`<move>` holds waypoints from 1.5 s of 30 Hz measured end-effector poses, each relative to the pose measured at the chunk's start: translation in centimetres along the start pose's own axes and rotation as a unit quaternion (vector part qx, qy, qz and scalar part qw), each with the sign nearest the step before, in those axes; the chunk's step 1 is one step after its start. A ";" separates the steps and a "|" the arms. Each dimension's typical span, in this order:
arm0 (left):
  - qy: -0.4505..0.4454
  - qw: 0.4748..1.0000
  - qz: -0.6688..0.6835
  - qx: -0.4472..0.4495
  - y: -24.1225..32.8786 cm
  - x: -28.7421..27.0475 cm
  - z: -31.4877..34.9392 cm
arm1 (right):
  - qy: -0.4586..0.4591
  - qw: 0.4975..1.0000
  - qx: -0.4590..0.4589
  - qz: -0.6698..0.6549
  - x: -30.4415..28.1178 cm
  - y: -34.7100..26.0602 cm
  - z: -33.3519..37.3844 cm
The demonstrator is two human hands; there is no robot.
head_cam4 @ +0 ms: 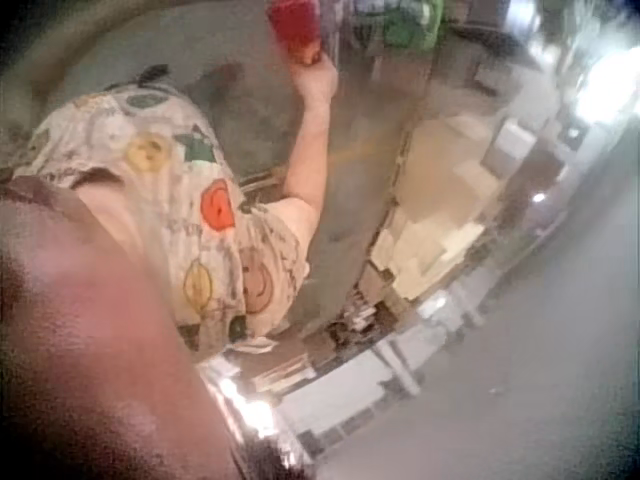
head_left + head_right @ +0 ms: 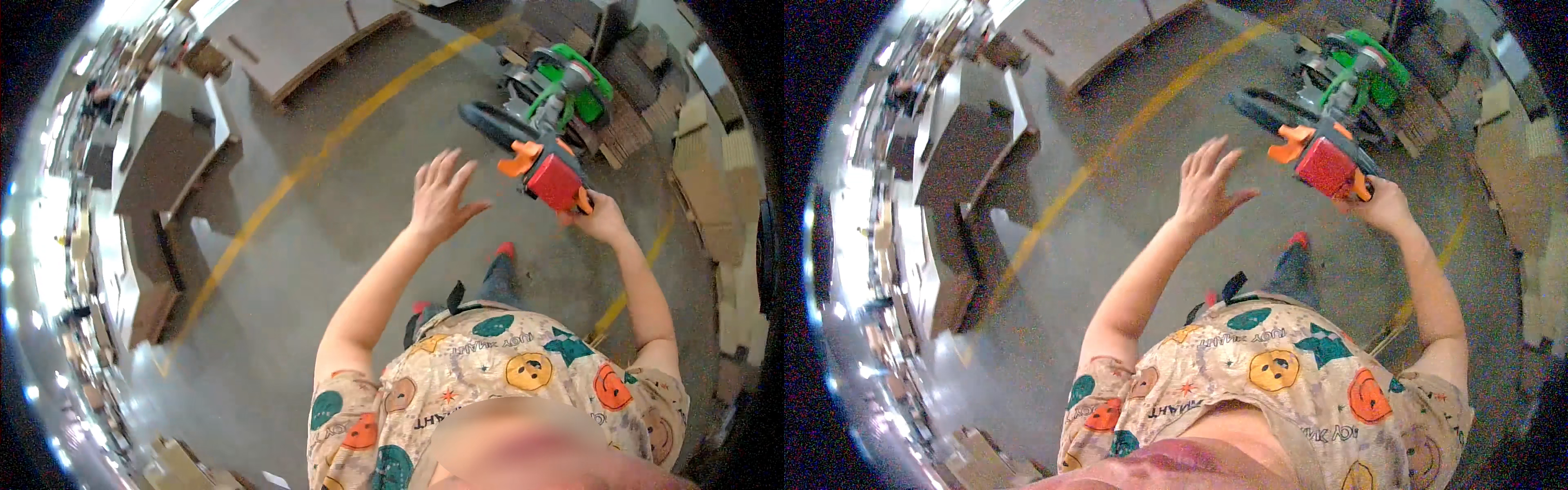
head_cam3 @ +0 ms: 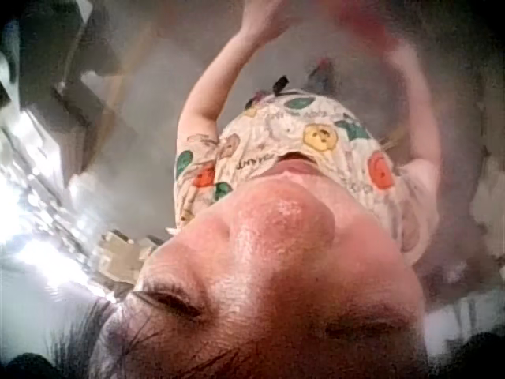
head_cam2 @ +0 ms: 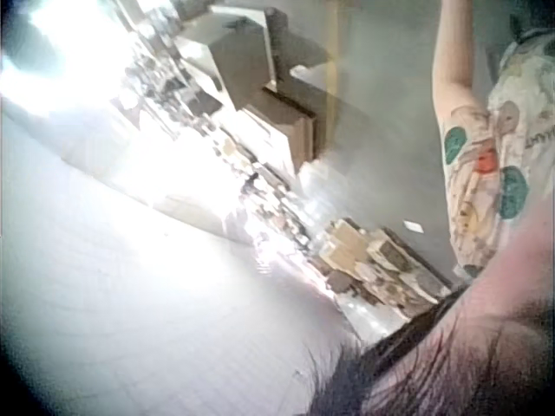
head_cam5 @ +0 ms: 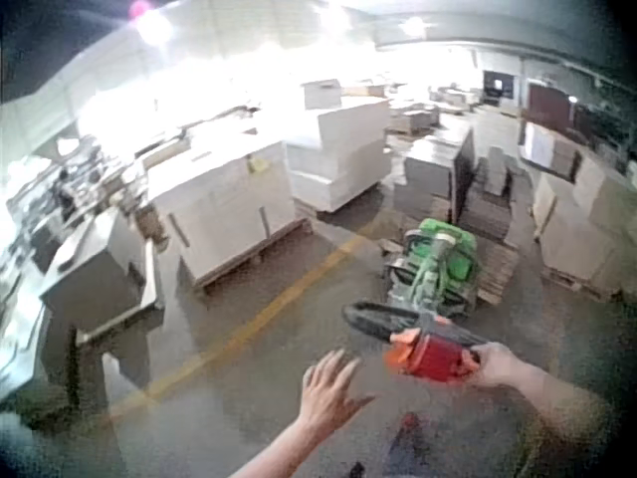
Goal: The person operates and steers an electric pallet jack to navigate through a warehouse.
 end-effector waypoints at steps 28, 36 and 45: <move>-0.078 0.574 0.276 -0.767 34.1 14.0 39.4 | -0.020 0.999 -0.029 -0.023 -6.0 17.0 -6.8; 0.014 0.429 0.258 -0.866 34.4 11.3 50.0 | -0.035 0.999 -0.037 -0.019 -7.7 20.1 -10.7; -0.104 0.450 0.292 -0.838 38.1 8.0 59.8 | 0.040 0.996 -0.057 0.046 -7.2 16.4 -14.7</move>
Point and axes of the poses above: each hand's wrist, its own z-axis away from the middle knuckle, its own x-axis out of the palm, y = z × x, the point moved 2 cm from there along -z, towards the middle knuckle, and after that the axes turned 6 degrees about -x, right-handed, at the moved point
